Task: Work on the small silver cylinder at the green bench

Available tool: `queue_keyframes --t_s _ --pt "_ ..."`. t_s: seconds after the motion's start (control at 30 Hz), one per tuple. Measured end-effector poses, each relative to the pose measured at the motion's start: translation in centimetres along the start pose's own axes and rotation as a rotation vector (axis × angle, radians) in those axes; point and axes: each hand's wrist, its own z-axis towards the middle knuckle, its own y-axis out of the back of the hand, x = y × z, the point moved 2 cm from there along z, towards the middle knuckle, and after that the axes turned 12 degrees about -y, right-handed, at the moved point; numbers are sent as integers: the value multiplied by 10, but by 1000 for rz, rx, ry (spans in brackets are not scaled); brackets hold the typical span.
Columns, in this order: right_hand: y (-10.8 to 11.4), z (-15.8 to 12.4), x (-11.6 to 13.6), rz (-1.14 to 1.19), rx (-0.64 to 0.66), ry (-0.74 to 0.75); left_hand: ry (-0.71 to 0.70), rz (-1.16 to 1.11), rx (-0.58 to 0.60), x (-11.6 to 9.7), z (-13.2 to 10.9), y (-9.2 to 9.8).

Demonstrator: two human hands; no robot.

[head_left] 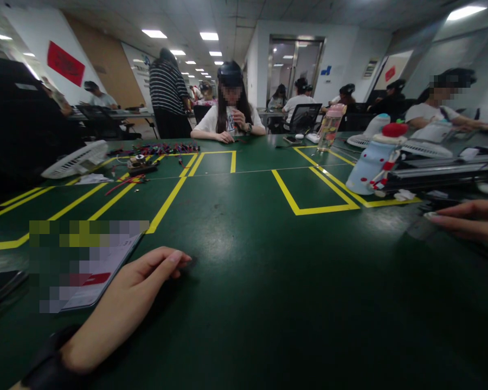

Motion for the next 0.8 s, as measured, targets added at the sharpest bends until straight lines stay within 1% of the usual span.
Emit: queue_keyframes --t_s 0.03,0.07,0.1,0.2,0.27,0.3,0.33,0.37,0.4,0.47,0.5,0.57,0.6,0.67,0.73,0.8 --pt "0 -3 4 -6 106 -69 -2 3 -4 0 0 0" --pt "1 -8 10 -15 182 -118 -7 6 -7 -1 0 0" --pt "3 -15 17 -24 207 -133 -11 10 -12 -1 0 -1" --pt "8 -42 45 -36 77 -38 -21 24 -27 -4 1 -3" --pt "8 -65 68 59 -12 52 -17 34 -27 -7 1 -4" --pt "6 -79 81 153 -25 123 -14 39 -25 -8 2 -4" --pt "2 -94 96 260 -9 221 -12 44 -20 -10 2 -5" --pt "-3 -112 111 362 42 348 -15 49 -17 -11 2 -5" --pt "-9 -131 128 444 123 494 -20 53 -17 -12 1 -5" --pt "-25 -174 160 518 329 774 -26 58 -11 -12 1 -5" --pt "-33 -195 175 522 425 881 -26 61 -6 -11 0 -5" --pt "-49 -229 198 519 569 1003 -21 63 8 -9 -1 -5" --pt "-56 -241 206 526 611 1027 -21 62 14 -7 -1 -5" --pt "-69 -255 216 547 653 1028 -29 62 22 -6 -1 -4" --pt "-79 -258 217 559 668 986 -47 74 33 -9 -1 -5" --pt "-86 -257 214 560 702 920 -92 100 44 -17 0 -9"
